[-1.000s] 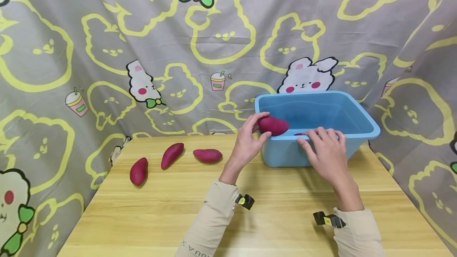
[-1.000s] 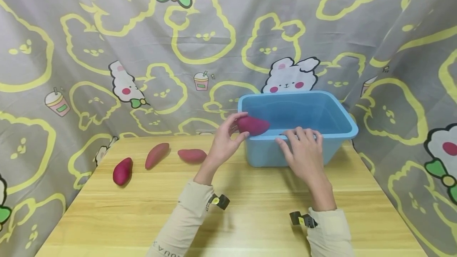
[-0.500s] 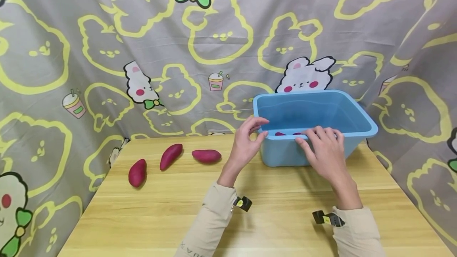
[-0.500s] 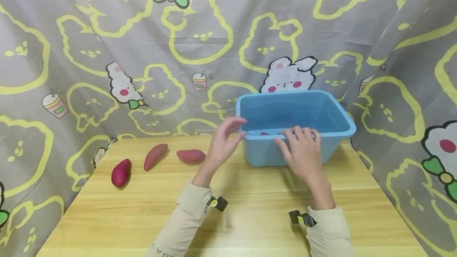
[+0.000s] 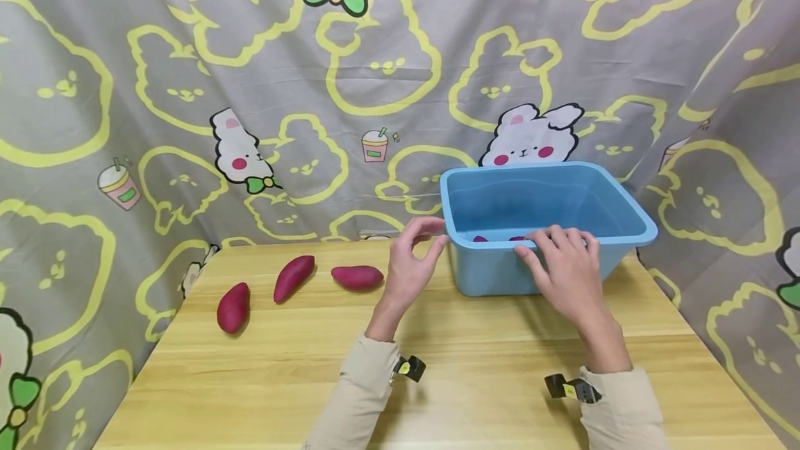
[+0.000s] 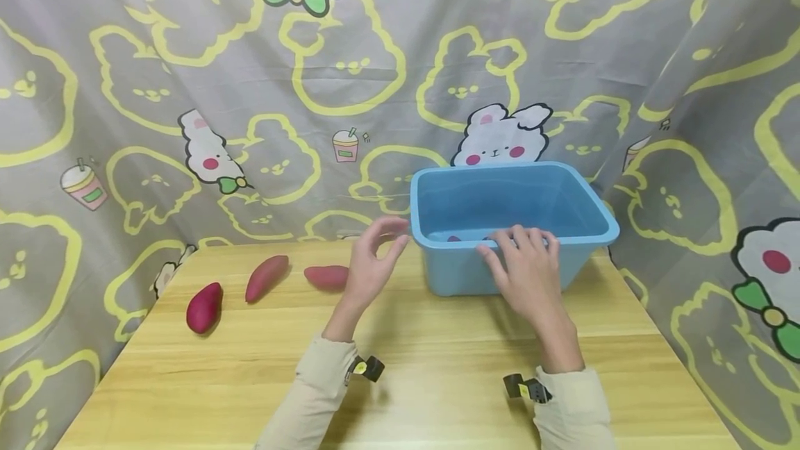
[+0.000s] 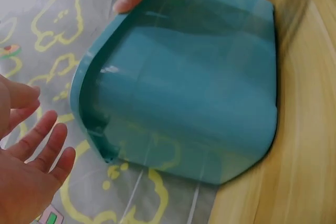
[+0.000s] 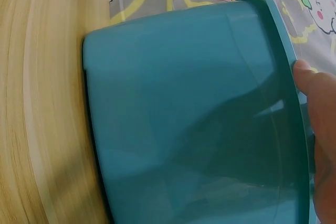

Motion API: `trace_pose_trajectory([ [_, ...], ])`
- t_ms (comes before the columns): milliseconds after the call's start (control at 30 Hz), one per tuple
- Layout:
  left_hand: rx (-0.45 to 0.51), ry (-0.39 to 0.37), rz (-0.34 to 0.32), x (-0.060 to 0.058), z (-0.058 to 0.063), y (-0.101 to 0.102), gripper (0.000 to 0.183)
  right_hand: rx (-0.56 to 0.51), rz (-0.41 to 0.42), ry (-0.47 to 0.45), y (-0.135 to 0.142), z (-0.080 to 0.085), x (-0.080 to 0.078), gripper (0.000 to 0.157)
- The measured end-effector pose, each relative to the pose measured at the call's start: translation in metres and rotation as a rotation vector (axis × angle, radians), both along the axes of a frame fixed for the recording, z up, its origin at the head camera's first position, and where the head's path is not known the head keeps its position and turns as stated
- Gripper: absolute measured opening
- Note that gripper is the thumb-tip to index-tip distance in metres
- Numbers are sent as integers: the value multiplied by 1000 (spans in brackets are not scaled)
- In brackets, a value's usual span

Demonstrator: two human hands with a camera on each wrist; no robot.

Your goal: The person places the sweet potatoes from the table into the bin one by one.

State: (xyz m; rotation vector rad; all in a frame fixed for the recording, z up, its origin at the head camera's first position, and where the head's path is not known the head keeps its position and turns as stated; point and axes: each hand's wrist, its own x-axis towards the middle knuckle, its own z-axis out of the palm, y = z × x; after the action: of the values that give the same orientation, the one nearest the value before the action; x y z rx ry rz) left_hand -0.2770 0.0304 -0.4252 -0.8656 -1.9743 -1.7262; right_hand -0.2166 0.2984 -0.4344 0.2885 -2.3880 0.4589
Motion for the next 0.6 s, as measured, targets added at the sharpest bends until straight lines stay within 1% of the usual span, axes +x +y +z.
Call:
trace_pose_trajectory([
  [133,8,-2,33,0,-5,-11,23,0,-6,-11,-2,-2,1,26],
  [233,40,-22,74,3,-7,-20,21,4,-1,-24,-6,-4,0,26],
  [300,56,-31,96,6,-6,-23,20,5,5,-30,-7,-5,0,27],
  [400,50,-31,98,10,-3,-24,19,-5,5,-14,-7,-3,1,26],
  [500,32,-25,101,7,-3,-24,18,-11,-2,6,-4,-1,2,25],
  [600,24,-25,128,0,-9,-29,18,2,0,1,-2,1,0,25],
])
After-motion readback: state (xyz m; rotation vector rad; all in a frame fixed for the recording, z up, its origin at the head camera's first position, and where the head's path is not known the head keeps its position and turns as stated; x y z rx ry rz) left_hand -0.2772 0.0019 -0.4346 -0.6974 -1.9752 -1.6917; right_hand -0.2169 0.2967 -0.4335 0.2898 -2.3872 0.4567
